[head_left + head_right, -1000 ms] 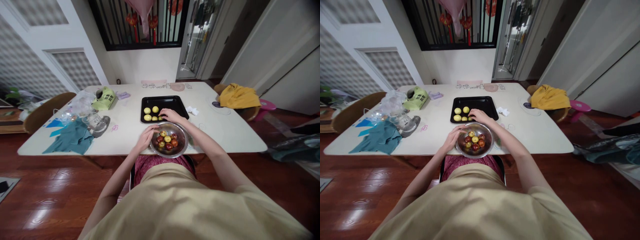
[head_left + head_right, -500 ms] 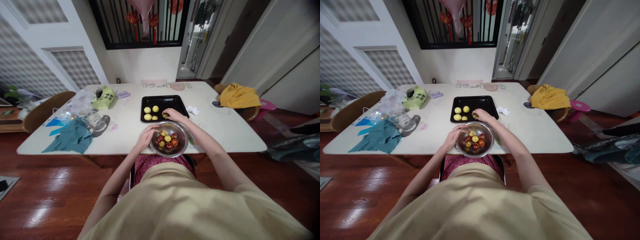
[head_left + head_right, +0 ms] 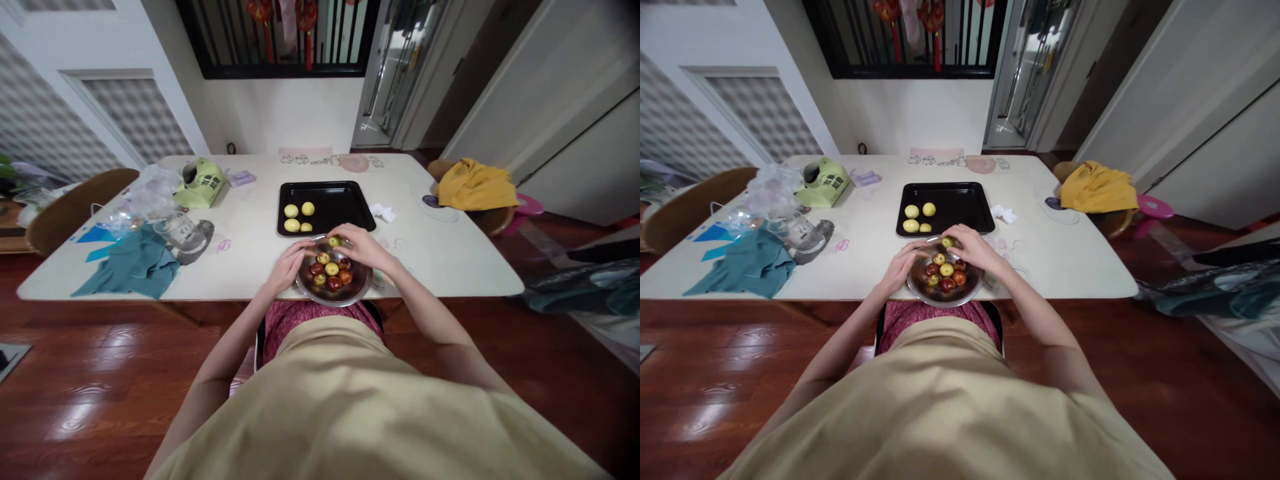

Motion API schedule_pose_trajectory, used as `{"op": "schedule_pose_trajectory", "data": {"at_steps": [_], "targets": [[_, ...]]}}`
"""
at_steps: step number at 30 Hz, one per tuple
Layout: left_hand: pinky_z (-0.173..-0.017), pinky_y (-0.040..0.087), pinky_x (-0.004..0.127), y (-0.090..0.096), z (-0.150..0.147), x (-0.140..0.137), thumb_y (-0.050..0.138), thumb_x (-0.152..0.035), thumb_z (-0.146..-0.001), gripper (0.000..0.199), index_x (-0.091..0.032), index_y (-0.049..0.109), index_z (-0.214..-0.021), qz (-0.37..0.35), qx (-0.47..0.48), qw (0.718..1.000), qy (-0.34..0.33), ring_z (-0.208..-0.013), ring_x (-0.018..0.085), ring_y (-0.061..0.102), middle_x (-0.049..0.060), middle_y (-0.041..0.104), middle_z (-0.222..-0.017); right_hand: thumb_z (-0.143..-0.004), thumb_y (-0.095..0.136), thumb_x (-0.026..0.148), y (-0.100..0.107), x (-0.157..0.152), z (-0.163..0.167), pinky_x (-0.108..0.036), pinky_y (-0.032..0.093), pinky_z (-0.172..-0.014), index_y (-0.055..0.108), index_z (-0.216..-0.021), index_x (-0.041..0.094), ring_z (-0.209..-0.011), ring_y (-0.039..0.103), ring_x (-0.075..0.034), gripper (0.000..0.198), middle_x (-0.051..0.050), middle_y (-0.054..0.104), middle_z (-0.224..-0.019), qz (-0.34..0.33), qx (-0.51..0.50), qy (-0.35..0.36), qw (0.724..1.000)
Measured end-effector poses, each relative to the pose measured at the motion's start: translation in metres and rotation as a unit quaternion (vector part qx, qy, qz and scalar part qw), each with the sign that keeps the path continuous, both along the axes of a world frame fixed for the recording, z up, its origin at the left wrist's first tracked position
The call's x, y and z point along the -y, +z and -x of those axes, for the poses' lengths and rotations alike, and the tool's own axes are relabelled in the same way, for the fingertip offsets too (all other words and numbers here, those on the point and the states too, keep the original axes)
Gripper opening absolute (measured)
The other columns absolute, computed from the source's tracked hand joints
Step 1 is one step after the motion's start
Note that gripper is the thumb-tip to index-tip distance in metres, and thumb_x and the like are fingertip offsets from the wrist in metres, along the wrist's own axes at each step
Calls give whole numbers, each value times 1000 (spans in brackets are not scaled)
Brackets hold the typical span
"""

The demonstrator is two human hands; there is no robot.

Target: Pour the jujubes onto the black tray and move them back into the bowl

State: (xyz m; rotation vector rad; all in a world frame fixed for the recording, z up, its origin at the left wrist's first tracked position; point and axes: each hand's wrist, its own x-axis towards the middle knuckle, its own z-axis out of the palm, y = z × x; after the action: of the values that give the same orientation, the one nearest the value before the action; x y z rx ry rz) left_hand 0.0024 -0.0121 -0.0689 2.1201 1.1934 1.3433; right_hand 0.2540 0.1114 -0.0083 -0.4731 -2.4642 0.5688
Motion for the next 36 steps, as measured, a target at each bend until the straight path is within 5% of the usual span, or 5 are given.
{"op": "schedule_pose_trajectory", "data": {"at_steps": [9,36], "targets": [[-127,44,53,-1,1,-1,30,-48,-116,53,-21,75,-121,-5,-3,1000,-2,-146,28,57,13,67,-148,-91,66,12,-26,12,1,-39,57,-95,70,-112,19,-100,70,-25,23,-11,73,-115,36,35,0,999],[-128,44,54,-1,1,0,29,-48,-116,54,-21,76,-121,4,-10,1000,7,-146,29,57,13,67,-147,-94,68,13,-21,9,6,-39,58,-95,77,-106,21,-100,74,-25,17,-9,78,-108,52,38,35,997]]}}
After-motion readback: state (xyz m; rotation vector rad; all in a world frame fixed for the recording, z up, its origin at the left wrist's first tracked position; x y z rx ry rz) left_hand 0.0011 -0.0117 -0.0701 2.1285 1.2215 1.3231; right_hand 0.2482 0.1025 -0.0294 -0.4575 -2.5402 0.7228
